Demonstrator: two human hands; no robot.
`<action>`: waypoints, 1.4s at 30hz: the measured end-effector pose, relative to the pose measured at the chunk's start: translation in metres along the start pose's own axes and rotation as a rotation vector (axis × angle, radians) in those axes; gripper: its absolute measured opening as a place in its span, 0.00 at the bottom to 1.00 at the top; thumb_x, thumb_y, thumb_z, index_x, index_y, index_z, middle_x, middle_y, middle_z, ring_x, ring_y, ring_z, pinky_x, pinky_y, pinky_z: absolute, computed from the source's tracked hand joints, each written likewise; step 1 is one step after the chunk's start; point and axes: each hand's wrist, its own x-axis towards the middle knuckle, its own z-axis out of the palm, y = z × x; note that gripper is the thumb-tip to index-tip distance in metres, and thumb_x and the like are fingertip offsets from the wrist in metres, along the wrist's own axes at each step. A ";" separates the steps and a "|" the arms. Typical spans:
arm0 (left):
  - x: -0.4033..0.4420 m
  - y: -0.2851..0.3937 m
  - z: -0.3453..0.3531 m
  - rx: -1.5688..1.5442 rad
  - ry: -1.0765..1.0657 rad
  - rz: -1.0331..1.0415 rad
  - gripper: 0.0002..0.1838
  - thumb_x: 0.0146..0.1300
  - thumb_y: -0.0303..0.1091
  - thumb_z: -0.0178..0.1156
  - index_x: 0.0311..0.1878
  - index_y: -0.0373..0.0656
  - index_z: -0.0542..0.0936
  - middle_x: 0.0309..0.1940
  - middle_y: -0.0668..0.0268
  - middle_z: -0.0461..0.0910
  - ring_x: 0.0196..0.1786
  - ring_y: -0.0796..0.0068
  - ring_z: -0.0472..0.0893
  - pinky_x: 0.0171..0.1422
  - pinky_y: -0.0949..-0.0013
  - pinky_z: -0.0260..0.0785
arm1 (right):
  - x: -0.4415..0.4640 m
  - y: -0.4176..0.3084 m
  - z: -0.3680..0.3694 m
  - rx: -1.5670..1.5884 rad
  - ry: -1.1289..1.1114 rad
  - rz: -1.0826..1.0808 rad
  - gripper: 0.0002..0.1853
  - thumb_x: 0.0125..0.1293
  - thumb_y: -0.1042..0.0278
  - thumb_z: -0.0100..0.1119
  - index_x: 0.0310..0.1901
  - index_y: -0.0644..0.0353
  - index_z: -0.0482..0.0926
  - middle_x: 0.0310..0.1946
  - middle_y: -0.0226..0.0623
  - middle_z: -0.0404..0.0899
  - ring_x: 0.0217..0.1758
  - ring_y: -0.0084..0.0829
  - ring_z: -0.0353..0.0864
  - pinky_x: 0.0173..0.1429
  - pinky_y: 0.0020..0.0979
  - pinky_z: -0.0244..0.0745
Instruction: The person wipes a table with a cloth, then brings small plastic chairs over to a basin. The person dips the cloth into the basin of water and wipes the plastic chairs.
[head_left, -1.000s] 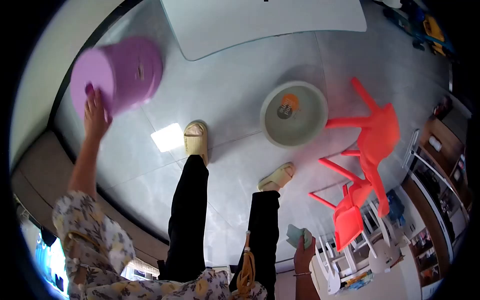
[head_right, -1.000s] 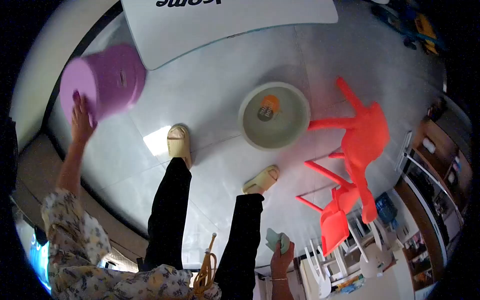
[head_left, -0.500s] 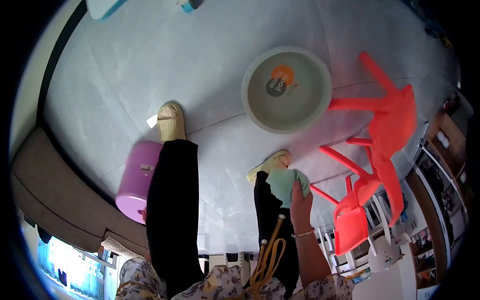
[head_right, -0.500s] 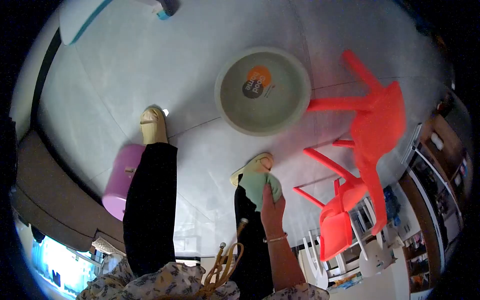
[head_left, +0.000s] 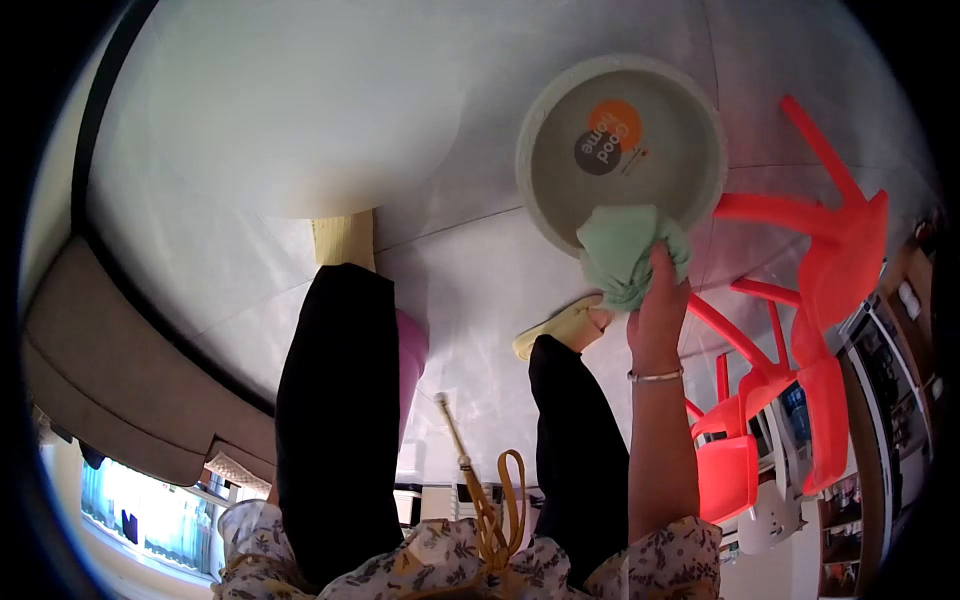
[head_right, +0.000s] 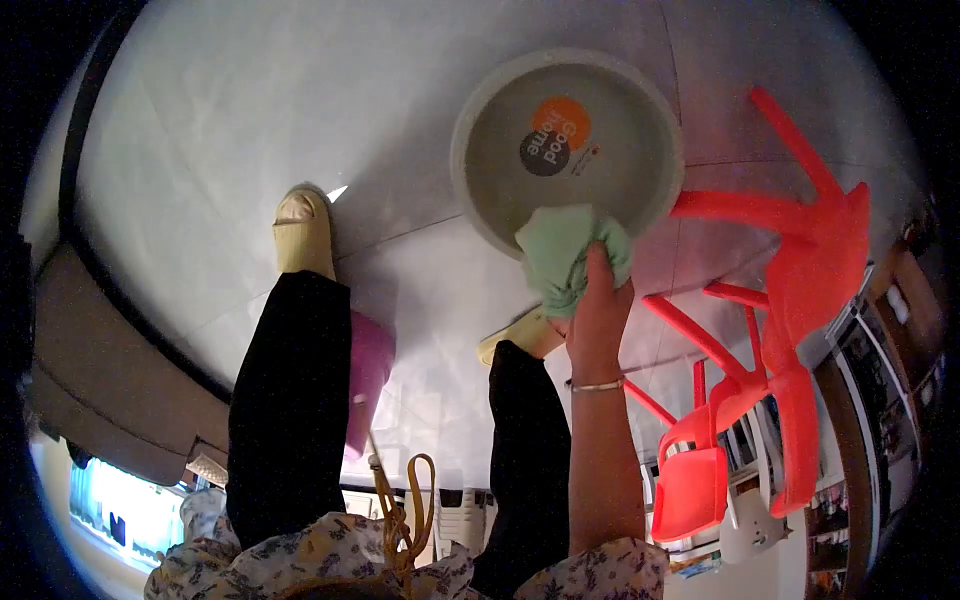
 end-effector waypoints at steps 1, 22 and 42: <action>0.003 0.000 0.000 -0.011 -0.014 -0.014 0.30 0.65 0.31 0.61 0.68 0.33 0.65 0.58 0.49 0.71 0.61 0.54 0.73 0.62 0.59 0.70 | 0.007 0.001 0.003 -0.003 0.003 0.003 0.22 0.70 0.60 0.57 0.60 0.65 0.72 0.52 0.37 0.78 0.55 0.33 0.78 0.59 0.32 0.74; 0.137 0.140 -0.097 -0.275 -0.186 0.006 0.22 0.69 0.34 0.58 0.63 0.34 0.71 0.50 0.54 0.78 0.54 0.61 0.79 0.55 0.63 0.75 | 0.133 0.074 0.028 -1.216 0.314 -0.573 0.26 0.55 0.70 0.67 0.56 0.67 0.73 0.45 0.56 0.80 0.51 0.55 0.80 0.57 0.45 0.75; -0.154 0.557 0.037 0.278 -0.345 0.966 0.46 0.64 0.68 0.54 0.74 0.45 0.59 0.73 0.49 0.58 0.68 0.39 0.66 0.51 0.37 0.77 | 0.009 -0.016 -0.028 -0.106 0.078 -0.746 0.16 0.54 0.72 0.59 0.46 0.60 0.84 0.32 0.34 0.82 0.36 0.25 0.79 0.46 0.30 0.75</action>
